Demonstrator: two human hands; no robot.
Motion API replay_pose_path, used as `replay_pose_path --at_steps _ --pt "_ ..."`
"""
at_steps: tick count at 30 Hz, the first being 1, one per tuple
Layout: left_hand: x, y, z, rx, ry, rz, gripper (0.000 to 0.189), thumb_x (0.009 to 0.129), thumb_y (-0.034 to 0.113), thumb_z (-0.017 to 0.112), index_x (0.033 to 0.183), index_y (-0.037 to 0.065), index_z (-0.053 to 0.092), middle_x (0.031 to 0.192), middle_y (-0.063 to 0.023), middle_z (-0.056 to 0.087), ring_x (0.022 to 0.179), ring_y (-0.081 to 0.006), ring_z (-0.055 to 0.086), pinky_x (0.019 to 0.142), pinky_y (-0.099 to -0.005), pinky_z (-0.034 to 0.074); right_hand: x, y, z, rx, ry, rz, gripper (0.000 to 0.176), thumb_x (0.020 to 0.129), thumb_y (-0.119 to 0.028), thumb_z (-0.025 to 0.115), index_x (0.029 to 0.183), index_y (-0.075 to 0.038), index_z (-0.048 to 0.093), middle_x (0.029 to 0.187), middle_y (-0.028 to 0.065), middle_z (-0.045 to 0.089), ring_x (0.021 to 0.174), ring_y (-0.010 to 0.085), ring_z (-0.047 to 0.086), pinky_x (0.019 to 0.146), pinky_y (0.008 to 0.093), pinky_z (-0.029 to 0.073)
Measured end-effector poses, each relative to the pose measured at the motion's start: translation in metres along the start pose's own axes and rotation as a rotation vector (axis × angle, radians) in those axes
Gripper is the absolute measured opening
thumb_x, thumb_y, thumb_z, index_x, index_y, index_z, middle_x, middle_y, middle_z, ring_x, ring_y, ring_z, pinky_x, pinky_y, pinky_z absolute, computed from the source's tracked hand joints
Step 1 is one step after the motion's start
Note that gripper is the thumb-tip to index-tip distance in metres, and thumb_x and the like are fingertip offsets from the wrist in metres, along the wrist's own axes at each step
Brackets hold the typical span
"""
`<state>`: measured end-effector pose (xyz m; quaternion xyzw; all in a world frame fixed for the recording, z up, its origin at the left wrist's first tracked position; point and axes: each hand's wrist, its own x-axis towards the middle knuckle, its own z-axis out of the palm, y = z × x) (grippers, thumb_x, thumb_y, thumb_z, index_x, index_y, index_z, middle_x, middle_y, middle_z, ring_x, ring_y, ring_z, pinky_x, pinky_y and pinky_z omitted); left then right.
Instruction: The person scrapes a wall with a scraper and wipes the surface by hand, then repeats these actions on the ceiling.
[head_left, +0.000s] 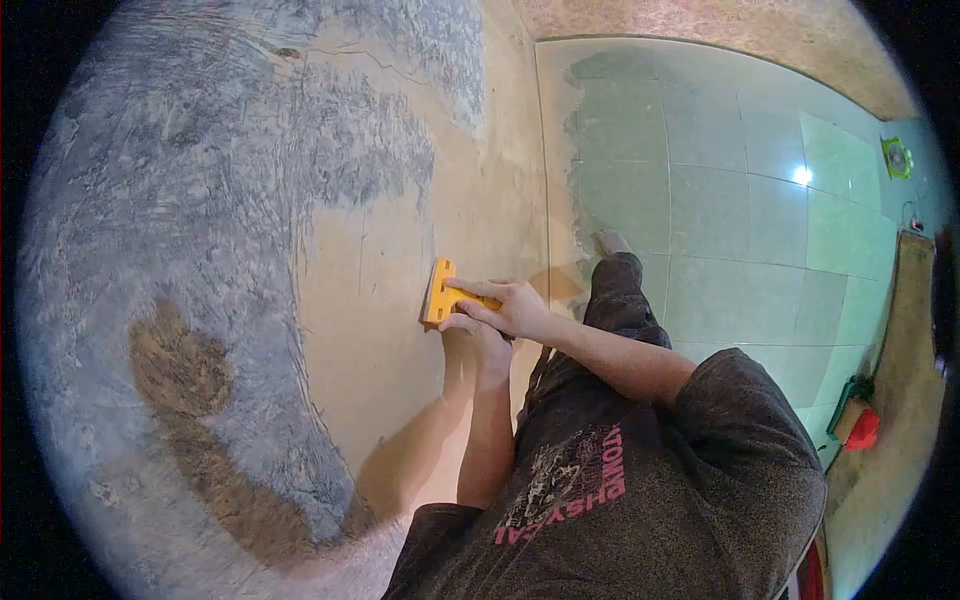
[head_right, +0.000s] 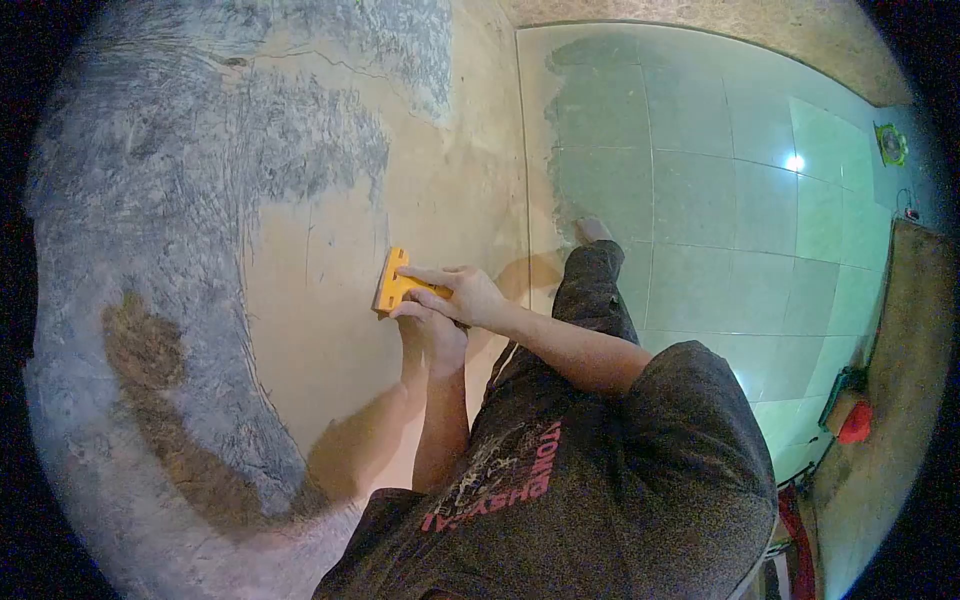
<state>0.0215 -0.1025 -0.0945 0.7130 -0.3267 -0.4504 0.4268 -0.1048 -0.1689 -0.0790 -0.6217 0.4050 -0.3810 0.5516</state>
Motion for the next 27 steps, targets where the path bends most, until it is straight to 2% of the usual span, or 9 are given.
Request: replay_pose_path --at_steps 2,4,5,7,8,10,16,19,27 --pt "0.0 0.001 0.002 0.235 -0.121 0.053 0.067 0.104 0.064 0.018 0.127 0.007 0.042 0.124 -0.0105 0.052 0.112 -0.0228 0.056 0.095 -0.0383 0.046 0.001 0.003 -0.002 -0.002 -0.009 -0.029 0.045 0.095 -0.041 0.064 0.139 -0.029 0.06 0.082 0.0142 0.069 0.072 0.0354 0.069 0.071 0.0428 0.057" --pt "-0.01 0.028 0.024 -0.303 -0.014 -0.116 0.078 0.099 0.074 0.014 0.136 0.01 0.04 0.129 -0.0082 0.049 0.119 -0.0218 0.051 0.101 -0.0389 0.043 0.002 0.006 0.0 0.005 0.017 -0.064 0.046 0.095 -0.041 0.064 0.139 -0.029 0.06 0.08 0.0139 0.068 0.072 0.0356 0.068 0.07 0.043 0.057" --pt "-0.007 0.019 0.018 -0.305 -0.008 -0.12 0.078 0.099 0.074 0.014 0.136 0.01 0.04 0.129 -0.0082 0.049 0.119 -0.0218 0.051 0.101 -0.0389 0.043 0.002 0.008 0.003 0.017 0.048 -0.102 0.046 0.095 -0.041 0.065 0.139 -0.03 0.06 0.078 0.0137 0.067 0.071 0.0357 0.068 0.07 0.0433 0.057" --pt "0.003 0.0 0.002 0.228 -0.142 0.105 0.085 0.096 0.078 0.012 0.141 0.011 0.039 0.13 -0.0071 0.048 0.122 -0.0203 0.047 0.106 -0.039 0.04 0.003 0.008 0.004 0.012 0.027 -0.076 0.046 0.094 -0.04 0.065 0.139 -0.029 0.06 0.081 0.0142 0.068 0.073 0.0357 0.069 0.07 0.0431 0.057" --pt "0.003 -0.006 0.004 0.227 -0.137 0.102 0.085 0.096 0.078 0.012 0.141 0.011 0.039 0.13 -0.0071 0.048 0.122 -0.0203 0.047 0.106 -0.039 0.04 0.003 0.008 0.004 0.005 0.012 -0.05 0.046 0.094 -0.04 0.065 0.138 -0.029 0.06 0.083 0.0148 0.069 0.074 0.0358 0.07 0.071 0.043 0.057" --pt "0.005 0.002 0.023 -0.502 -0.016 -0.05 0.085 0.096 0.078 0.011 0.141 0.011 0.038 0.13 -0.007 0.048 0.122 -0.0201 0.047 0.104 -0.038 0.041 0.005 -0.005 -0.003 -0.02 -0.022 0.009 0.046 0.094 -0.04 0.065 0.139 -0.029 0.06 0.087 0.0156 0.071 0.076 0.0355 0.07 0.071 0.0425 0.058" --pt "0.04 0.091 0.049 -0.265 0.132 -0.211 0.084 0.099 0.073 0.008 0.142 0.006 0.033 0.129 -0.012 0.048 0.122 -0.0223 0.048 0.102 -0.0346 0.042 0.051 -0.019 -0.021 0.127 0.088 0.04 0.045 0.095 -0.033 0.067 0.138 -0.022 0.062 0.099 0.0195 0.074 0.085 0.0285 0.074 0.078 0.0357 0.058" --pt "0.062 0.061 0.046 -0.264 0.101 -0.042 0.086 0.099 0.071 0.004 0.142 0.002 0.032 0.132 -0.0157 0.047 0.122 -0.0242 0.05 0.1 -0.0357 0.044 0.064 -0.025 -0.038 0.151 0.022 0.106 0.045 0.096 -0.034 0.066 0.139 -0.023 0.06 0.104 0.0209 0.073 0.089 0.029 0.074 0.081 0.0359 0.057" --pt "0.049 0.069 0.045 -0.186 0.094 -0.083 0.089 0.099 0.072 0.004 0.147 0.001 0.029 0.139 -0.0179 0.043 0.128 -0.0257 0.046 0.108 -0.0374 0.038 0.056 -0.024 -0.033 0.167 0.018 0.126 0.045 0.098 -0.034 0.062 0.142 -0.024 0.058 0.104 0.0224 0.073 0.093 0.0311 0.074 0.082 0.0367 0.057"
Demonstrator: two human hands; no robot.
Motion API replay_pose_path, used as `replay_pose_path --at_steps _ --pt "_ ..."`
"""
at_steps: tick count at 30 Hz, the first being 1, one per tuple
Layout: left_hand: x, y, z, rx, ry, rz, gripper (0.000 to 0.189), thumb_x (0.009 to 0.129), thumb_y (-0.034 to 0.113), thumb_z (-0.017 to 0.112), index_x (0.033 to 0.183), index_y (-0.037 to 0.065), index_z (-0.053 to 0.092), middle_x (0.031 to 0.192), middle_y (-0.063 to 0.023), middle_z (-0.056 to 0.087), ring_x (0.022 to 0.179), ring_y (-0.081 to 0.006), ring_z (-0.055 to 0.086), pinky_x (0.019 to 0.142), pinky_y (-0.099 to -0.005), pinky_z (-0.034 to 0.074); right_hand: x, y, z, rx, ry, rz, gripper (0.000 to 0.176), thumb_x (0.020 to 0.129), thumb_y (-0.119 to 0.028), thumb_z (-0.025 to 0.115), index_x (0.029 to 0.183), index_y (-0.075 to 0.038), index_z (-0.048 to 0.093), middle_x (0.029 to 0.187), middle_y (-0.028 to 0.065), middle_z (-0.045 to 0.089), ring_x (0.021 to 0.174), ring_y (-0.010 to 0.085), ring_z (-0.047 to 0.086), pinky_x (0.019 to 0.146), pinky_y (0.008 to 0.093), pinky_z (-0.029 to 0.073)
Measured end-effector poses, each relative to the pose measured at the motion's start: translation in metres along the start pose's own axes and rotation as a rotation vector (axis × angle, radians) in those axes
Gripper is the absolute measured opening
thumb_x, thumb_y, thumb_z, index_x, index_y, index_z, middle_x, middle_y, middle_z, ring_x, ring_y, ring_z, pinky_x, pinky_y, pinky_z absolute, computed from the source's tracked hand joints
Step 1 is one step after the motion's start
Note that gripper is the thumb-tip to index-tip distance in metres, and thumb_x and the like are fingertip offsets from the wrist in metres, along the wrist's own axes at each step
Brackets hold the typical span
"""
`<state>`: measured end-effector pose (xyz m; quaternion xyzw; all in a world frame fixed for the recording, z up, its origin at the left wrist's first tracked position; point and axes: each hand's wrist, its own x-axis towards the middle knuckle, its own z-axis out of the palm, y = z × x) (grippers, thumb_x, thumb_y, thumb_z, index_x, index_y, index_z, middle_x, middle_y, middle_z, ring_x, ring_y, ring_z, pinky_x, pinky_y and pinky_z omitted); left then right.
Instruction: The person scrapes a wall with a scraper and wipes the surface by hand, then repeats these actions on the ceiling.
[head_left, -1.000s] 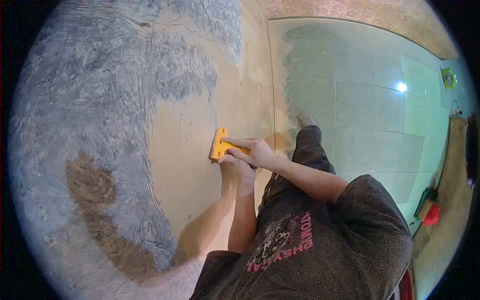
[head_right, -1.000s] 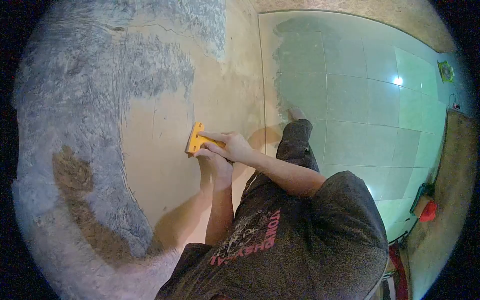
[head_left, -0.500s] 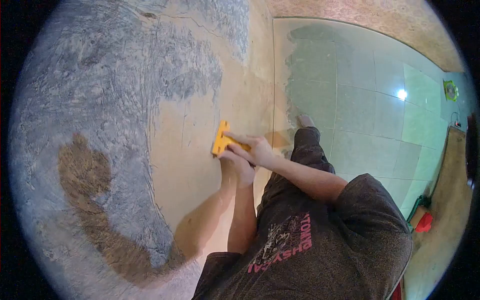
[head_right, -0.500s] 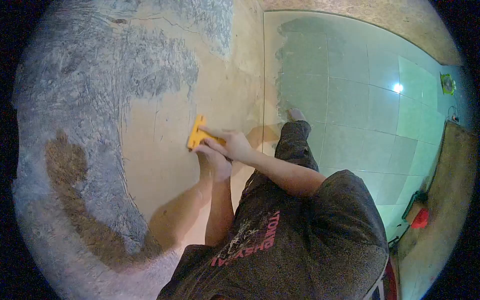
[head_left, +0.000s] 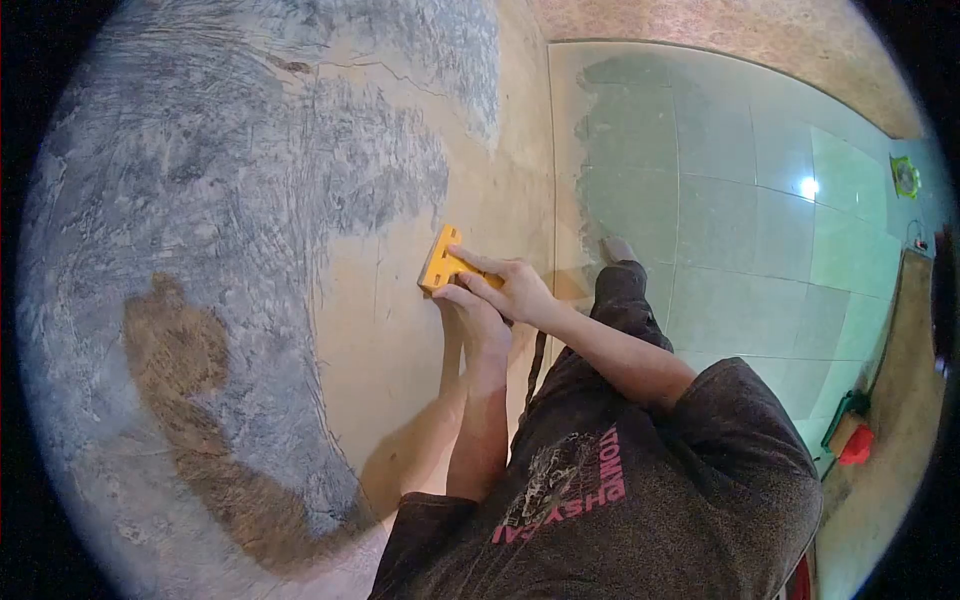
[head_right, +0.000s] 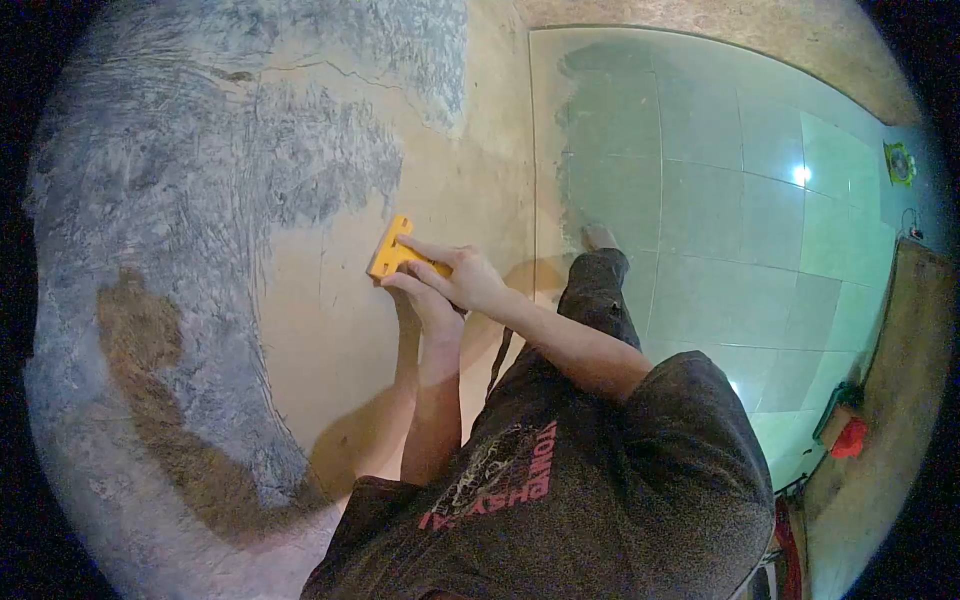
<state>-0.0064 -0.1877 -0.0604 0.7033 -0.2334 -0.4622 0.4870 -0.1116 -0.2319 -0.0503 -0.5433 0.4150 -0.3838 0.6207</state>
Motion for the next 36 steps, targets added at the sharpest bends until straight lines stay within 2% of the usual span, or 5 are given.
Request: replay_pose_path --at_steps 12,18,30,31,36 --pt "-0.013 0.02 0.018 0.253 0.055 -0.018 0.076 0.104 0.064 0.013 0.134 0.0 0.04 0.126 -0.0138 0.051 0.114 -0.0248 0.054 0.094 -0.0373 0.048 0.002 0.014 -0.005 -0.029 -0.039 0.021 0.044 0.098 -0.035 0.063 0.14 -0.025 0.059 0.104 0.0195 0.073 0.093 0.0275 0.074 0.083 0.0366 0.057" --pt "-0.01 -0.001 0.022 -0.287 0.221 0.108 0.062 0.108 0.054 0.018 0.12 -0.001 0.044 0.114 -0.0173 0.055 0.101 -0.0263 0.058 0.082 -0.0393 0.049 -0.012 0.01 0.002 0.001 -0.028 0.012 0.043 0.098 -0.037 0.061 0.14 -0.025 0.059 0.101 0.0226 0.072 0.094 0.0241 0.074 0.082 0.0357 0.057" --pt "-0.032 0.06 0.023 0.678 -0.179 0.199 0.044 0.108 0.035 0.03 0.106 -0.002 0.054 0.094 -0.0148 0.062 0.086 -0.023 0.063 0.071 -0.0379 0.051 0.002 0.03 -0.007 0.039 -0.029 -0.072 0.044 0.097 -0.041 0.061 0.139 -0.029 0.06 0.098 0.022 0.073 0.084 0.0355 0.073 0.077 0.0396 0.058" --pt "-0.02 0.04 0.02 0.97 -0.103 0.561 0.04 0.107 0.032 0.033 0.107 -0.002 0.054 0.096 -0.0137 0.063 0.085 -0.0237 0.064 0.068 -0.0384 0.051 0.007 0.032 -0.011 0.021 -0.03 -0.085 0.045 0.097 -0.041 0.062 0.139 -0.029 0.059 0.098 0.0218 0.073 0.083 0.0357 0.073 0.077 0.0399 0.058" --pt "-0.019 0.008 0.007 0.442 -0.117 0.176 0.041 0.11 0.039 0.028 0.117 0.002 0.043 0.107 -0.0093 0.053 0.095 -0.0212 0.056 0.085 -0.0384 0.048 -0.003 0.024 -0.01 -0.023 -0.035 -0.076 0.045 0.096 -0.041 0.062 0.139 -0.029 0.06 0.099 0.0212 0.073 0.084 0.0366 0.073 0.077 0.0409 0.058"
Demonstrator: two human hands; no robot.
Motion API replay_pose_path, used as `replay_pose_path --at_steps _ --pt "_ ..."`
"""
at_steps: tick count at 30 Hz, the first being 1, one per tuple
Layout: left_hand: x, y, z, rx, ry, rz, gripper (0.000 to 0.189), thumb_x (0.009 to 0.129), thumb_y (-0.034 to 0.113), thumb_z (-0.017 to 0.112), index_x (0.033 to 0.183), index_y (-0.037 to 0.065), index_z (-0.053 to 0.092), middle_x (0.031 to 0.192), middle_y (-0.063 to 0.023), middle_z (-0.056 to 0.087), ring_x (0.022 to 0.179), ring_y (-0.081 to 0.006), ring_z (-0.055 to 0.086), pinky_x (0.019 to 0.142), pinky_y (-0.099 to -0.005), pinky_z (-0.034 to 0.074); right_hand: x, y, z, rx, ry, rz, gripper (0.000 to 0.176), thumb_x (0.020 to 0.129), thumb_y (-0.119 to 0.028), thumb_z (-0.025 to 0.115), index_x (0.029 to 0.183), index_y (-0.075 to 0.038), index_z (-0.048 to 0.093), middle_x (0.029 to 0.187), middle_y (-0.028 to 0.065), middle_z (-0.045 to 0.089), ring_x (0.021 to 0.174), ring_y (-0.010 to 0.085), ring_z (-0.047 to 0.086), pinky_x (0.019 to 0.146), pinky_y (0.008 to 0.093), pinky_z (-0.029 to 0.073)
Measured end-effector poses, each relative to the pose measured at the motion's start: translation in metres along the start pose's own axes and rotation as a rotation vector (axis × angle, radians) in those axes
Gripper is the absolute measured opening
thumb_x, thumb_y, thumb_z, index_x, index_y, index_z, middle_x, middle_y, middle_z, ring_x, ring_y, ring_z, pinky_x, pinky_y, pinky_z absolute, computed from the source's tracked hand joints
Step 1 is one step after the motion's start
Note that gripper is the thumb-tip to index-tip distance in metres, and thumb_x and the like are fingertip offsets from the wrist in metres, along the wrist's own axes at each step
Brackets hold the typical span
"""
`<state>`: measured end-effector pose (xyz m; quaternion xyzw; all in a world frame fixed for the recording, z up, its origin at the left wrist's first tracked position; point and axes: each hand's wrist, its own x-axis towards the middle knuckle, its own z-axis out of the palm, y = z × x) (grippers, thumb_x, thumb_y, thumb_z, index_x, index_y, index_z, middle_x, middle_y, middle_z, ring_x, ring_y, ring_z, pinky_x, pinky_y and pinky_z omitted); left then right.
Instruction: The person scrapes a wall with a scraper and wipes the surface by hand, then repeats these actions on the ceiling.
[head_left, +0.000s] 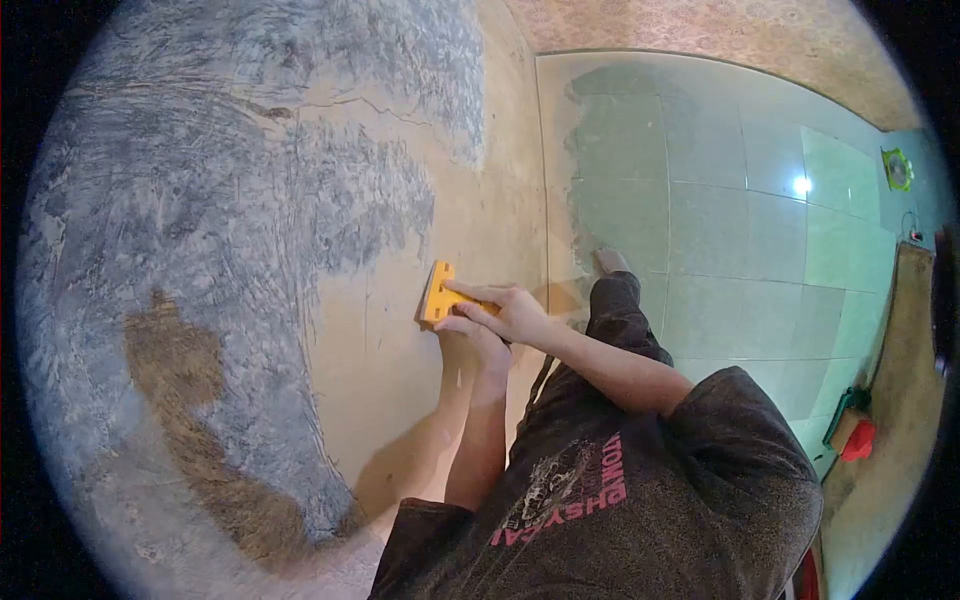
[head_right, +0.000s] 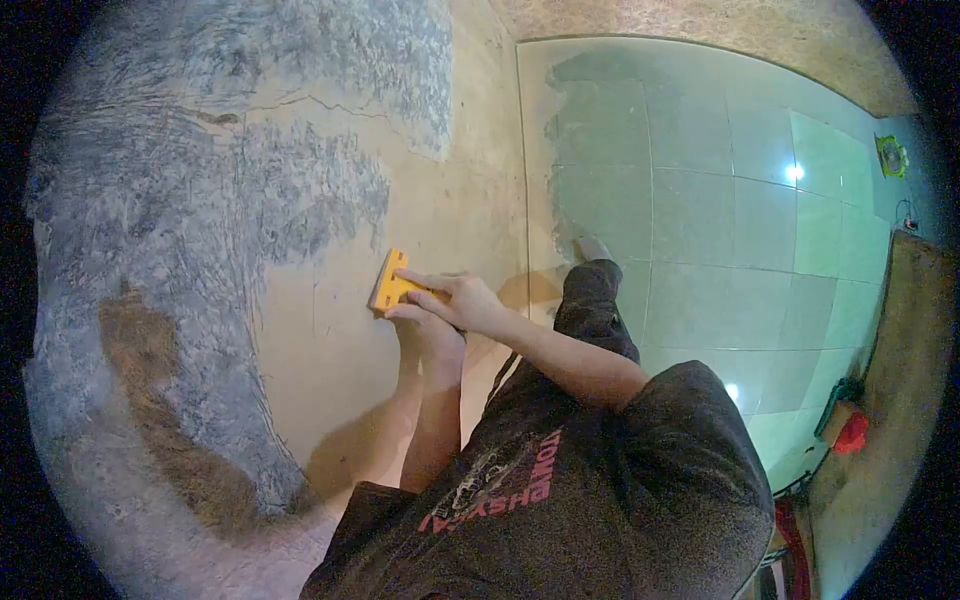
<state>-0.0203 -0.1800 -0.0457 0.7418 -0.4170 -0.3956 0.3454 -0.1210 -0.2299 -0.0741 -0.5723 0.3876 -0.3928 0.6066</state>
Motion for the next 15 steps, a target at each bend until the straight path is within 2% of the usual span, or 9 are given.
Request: replay_pose_path --at_steps 1,2,4,8,13,15 --pt "-0.002 0.001 0.0 -0.152 0.017 -0.002 0.044 0.11 0.043 0.027 0.117 0.003 0.042 0.109 -0.0081 0.052 0.095 -0.0206 0.056 0.085 -0.0376 0.048 -0.006 -0.005 0.002 0.006 -0.024 0.004 0.043 0.096 -0.037 0.064 0.138 -0.026 0.061 0.103 0.0189 0.073 0.088 0.0332 0.073 0.081 0.0385 0.057" --pt "-0.003 0.003 0.001 -0.148 0.017 -0.003 0.044 0.11 0.043 0.027 0.117 0.003 0.042 0.109 -0.0081 0.052 0.095 -0.0206 0.056 0.085 -0.0376 0.048 -0.009 -0.008 0.003 0.013 -0.047 0.009 0.042 0.096 -0.032 0.066 0.137 -0.023 0.062 0.107 0.0167 0.074 0.092 0.0299 0.074 0.084 0.036 0.057" --pt "-0.003 0.007 0.009 -0.456 0.146 -0.15 0.052 0.108 0.053 0.023 0.12 0.005 0.041 0.113 -0.0064 0.051 0.097 -0.0192 0.056 0.085 -0.0367 0.049 -0.007 -0.006 0.006 -0.004 -0.04 0.028 0.042 0.096 -0.033 0.065 0.137 -0.022 0.063 0.108 0.0165 0.073 0.091 0.0309 0.073 0.083 0.0368 0.057" --pt "0.001 -0.029 0.021 -0.505 0.244 -0.046 0.048 0.109 0.051 0.024 0.119 0.007 0.042 0.11 -0.0058 0.051 0.097 -0.0167 0.055 0.082 -0.0359 0.05 0.0 -0.001 -0.004 -0.027 -0.055 0.007 0.043 0.095 -0.033 0.066 0.136 -0.022 0.063 0.107 0.0166 0.073 0.091 0.0312 0.073 0.083 0.0364 0.057" --pt "-0.008 -0.004 0.014 -0.57 0.214 -0.122 0.046 0.11 0.048 0.023 0.116 0.008 0.044 0.109 -0.0051 0.051 0.096 -0.016 0.055 0.084 -0.0332 0.048 -0.009 -0.006 0.002 -0.017 -0.023 -0.047 0.043 0.094 -0.034 0.067 0.135 -0.023 0.064 0.103 0.0172 0.074 0.087 0.0314 0.073 0.081 0.0369 0.057" --pt "-0.004 -0.005 0.016 -0.547 0.18 -0.052 0.051 0.109 0.053 0.023 0.117 0.008 0.045 0.109 -0.0051 0.051 0.098 -0.0165 0.055 0.087 -0.0339 0.047 -0.004 -0.001 0.0 -0.023 -0.011 -0.102 0.042 0.094 -0.034 0.067 0.135 -0.023 0.064 0.098 0.0171 0.073 0.084 0.0324 0.072 0.079 0.0377 0.057"
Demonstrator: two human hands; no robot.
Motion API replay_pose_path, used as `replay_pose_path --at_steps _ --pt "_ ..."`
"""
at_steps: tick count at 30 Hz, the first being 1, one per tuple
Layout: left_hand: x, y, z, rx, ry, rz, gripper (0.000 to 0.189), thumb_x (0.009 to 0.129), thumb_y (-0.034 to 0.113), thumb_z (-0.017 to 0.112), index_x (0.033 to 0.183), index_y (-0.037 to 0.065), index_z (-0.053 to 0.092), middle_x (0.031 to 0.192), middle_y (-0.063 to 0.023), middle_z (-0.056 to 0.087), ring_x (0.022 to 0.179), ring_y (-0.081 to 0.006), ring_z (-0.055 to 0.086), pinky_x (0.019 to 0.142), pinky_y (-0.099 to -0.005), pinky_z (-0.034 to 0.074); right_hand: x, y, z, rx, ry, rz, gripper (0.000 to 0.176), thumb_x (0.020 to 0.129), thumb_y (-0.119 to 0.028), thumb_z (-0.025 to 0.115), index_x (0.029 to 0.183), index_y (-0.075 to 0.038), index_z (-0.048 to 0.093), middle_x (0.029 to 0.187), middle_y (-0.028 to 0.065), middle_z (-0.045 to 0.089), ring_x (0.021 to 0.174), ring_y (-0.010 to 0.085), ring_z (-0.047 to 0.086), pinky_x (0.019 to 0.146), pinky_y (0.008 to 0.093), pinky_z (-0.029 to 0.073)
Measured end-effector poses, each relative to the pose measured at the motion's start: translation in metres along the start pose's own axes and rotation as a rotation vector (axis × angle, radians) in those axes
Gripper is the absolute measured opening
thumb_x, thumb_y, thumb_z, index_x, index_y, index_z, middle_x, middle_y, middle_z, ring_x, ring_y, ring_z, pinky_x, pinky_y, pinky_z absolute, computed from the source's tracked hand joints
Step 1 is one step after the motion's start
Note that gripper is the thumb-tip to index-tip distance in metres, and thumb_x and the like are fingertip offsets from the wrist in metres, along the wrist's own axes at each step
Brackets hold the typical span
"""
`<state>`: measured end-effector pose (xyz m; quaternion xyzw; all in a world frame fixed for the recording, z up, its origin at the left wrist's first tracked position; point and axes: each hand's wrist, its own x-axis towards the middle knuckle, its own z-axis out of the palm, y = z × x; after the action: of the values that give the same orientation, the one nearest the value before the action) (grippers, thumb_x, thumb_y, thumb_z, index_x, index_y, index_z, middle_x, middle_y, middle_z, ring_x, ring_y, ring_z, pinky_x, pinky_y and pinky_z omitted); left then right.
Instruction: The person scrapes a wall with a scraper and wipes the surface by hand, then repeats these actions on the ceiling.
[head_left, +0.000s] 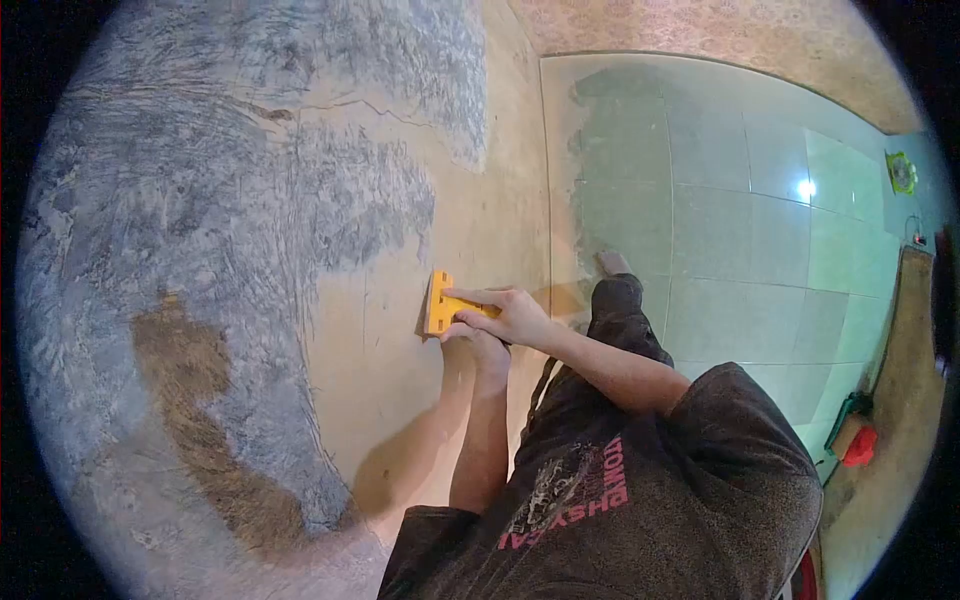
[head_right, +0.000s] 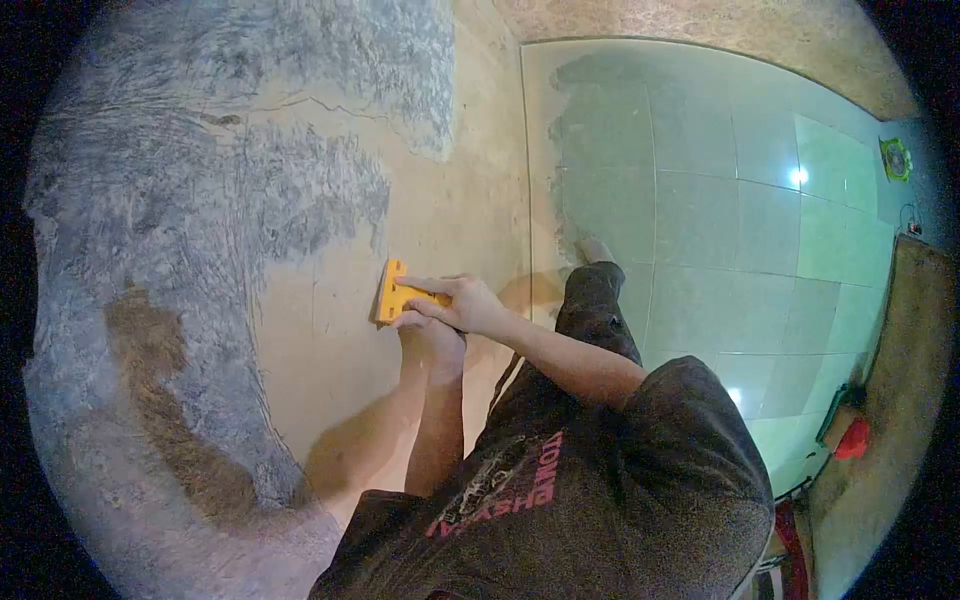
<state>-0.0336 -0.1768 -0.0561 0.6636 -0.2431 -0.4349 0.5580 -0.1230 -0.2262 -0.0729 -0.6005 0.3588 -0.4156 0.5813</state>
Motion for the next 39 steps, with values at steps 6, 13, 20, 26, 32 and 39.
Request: replay_pose_path --at_steps 6,13,20,26,32,39 --pt "-0.004 -0.021 -0.006 -0.026 0.079 -0.039 0.092 0.094 0.079 0.007 0.141 0.005 0.037 0.131 -0.0094 0.046 0.124 -0.0209 0.045 0.11 -0.0371 0.034 -0.011 -0.004 0.009 -0.023 0.064 -0.01 0.043 0.094 -0.035 0.067 0.136 -0.023 0.063 0.102 0.0169 0.074 0.085 0.0329 0.072 0.08 0.038 0.057" --pt "-0.004 -0.007 0.004 -0.016 0.02 -0.027 0.095 0.094 0.08 0.007 0.146 0.006 0.034 0.139 -0.0098 0.044 0.129 -0.0225 0.042 0.112 -0.0379 0.031 -0.003 -0.003 0.007 0.004 0.039 0.061 0.043 0.095 -0.037 0.066 0.136 -0.025 0.063 0.101 0.0172 0.074 0.085 0.0337 0.073 0.079 0.039 0.058" --pt "-0.004 -0.001 0.015 -0.093 0.153 0.009 0.073 0.103 0.068 0.023 0.14 0.007 0.036 0.133 -0.008 0.047 0.121 -0.0214 0.047 0.106 -0.0377 0.038 -0.004 -0.001 0.007 -0.016 0.044 0.068 0.043 0.094 -0.041 0.065 0.136 -0.029 0.062 0.104 0.017 0.074 0.087 0.0346 0.072 0.079 0.0397 0.058" --pt "-0.003 -0.017 -0.013 -0.053 0.153 -0.023 0.088 0.098 0.075 0.012 0.149 0.005 0.03 0.141 -0.0094 0.043 0.131 -0.0231 0.041 0.112 -0.038 0.032 -0.018 -0.012 0.017 0.003 0.069 0.094 0.042 0.094 -0.039 0.065 0.135 -0.027 0.064 0.104 0.0176 0.073 0.088 0.0347 0.072 0.079 0.0389 0.058" --pt "-0.001 -0.009 -0.003 -0.031 0.107 -0.048 0.095 0.094 0.08 0.011 0.15 0.005 0.029 0.14 -0.0096 0.043 0.133 -0.0233 0.038 0.113 -0.0387 0.03 -0.011 -0.006 0.012 0.053 0.038 0.115 0.042 0.094 -0.035 0.066 0.135 -0.023 0.064 0.105 0.0185 0.073 0.089 0.0342 0.073 0.081 0.0381 0.058" --pt "0.01 -0.035 -0.011 -0.115 0.016 -0.017 0.092 0.094 0.08 0.01 0.144 0.007 0.035 0.132 -0.0084 0.046 0.125 -0.0227 0.044 0.11 -0.0401 0.034 -0.006 0.005 0.008 -0.004 0.006 0.056 0.043 0.094 -0.035 0.067 0.136 -0.023 0.063 0.104 0.0179 0.073 0.089 0.0338 0.073 0.081 0.0383 0.058"
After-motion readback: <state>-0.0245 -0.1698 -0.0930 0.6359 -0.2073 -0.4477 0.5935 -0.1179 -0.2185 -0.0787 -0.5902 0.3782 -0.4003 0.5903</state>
